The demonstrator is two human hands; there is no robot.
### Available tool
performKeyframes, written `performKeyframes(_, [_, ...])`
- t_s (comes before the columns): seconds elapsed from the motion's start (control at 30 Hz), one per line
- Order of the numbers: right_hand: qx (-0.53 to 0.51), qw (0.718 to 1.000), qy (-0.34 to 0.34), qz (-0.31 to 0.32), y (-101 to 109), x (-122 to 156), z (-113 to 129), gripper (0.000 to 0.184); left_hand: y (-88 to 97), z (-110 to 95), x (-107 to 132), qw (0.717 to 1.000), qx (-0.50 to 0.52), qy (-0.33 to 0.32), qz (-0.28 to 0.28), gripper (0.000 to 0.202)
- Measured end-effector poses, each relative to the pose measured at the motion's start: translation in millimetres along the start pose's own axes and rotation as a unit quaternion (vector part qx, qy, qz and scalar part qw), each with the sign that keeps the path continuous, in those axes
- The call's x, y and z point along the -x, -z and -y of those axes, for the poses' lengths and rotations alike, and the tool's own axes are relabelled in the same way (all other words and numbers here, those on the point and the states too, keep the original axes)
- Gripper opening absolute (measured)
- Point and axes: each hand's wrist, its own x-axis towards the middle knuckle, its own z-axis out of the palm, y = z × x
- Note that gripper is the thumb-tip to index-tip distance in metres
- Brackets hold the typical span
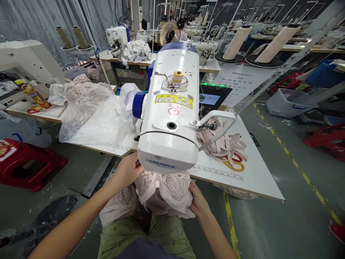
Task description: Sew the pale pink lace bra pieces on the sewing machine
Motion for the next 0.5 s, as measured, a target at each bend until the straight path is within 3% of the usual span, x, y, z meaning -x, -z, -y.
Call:
performKeyframes(0.07, [0.008,1.0,0.021,-0.005,-1.4,5.5,14.2,0.045,3.8,-1.5,6.9,1.0,-0.027,0.003,0.011,0.009])
performKeyframes(0.17, [0.04,0.997,0.058,-0.028,-3.1,19.5,31.6,0.04,7.8,-14.9,29.4,0.998,-0.053,0.001,-0.031,0.018])
performKeyframes(0.23, [0.084,0.994,0.073,-0.009,-8.8,34.5,37.8,0.036,7.2,-33.4,50.3,0.995,-0.042,-0.048,-0.072,0.022])
performKeyframes(0.3, [0.163,0.981,0.087,0.055,-22.3,53.4,39.0,0.034,3.3,-55.7,69.9,0.986,-0.014,-0.15,-0.075,0.033])
performKeyframes(0.37, [0.282,0.942,0.102,0.148,-42.7,73.1,35.6,0.03,-3.2,-74.4,83.1,0.971,0.006,-0.239,-0.025,0.05])
performKeyframes(0.4, [0.34,0.914,0.108,0.194,-53.6,81.9,32.6,0.028,-7.0,-80.2,86.7,0.97,0.012,-0.242,0.017,0.054])
performKeyframes(0.43, [0.383,0.888,0.112,0.226,-63.9,89.5,28.8,0.026,-10.8,-82.7,88.8,0.975,0.024,-0.21,0.067,0.05])
performKeyframes(0.5, [0.424,0.869,0.105,0.233,-78.8,100.0,19.9,0.027,-18.2,-78.7,90.1,0.981,0.082,-0.066,0.163,0.026])
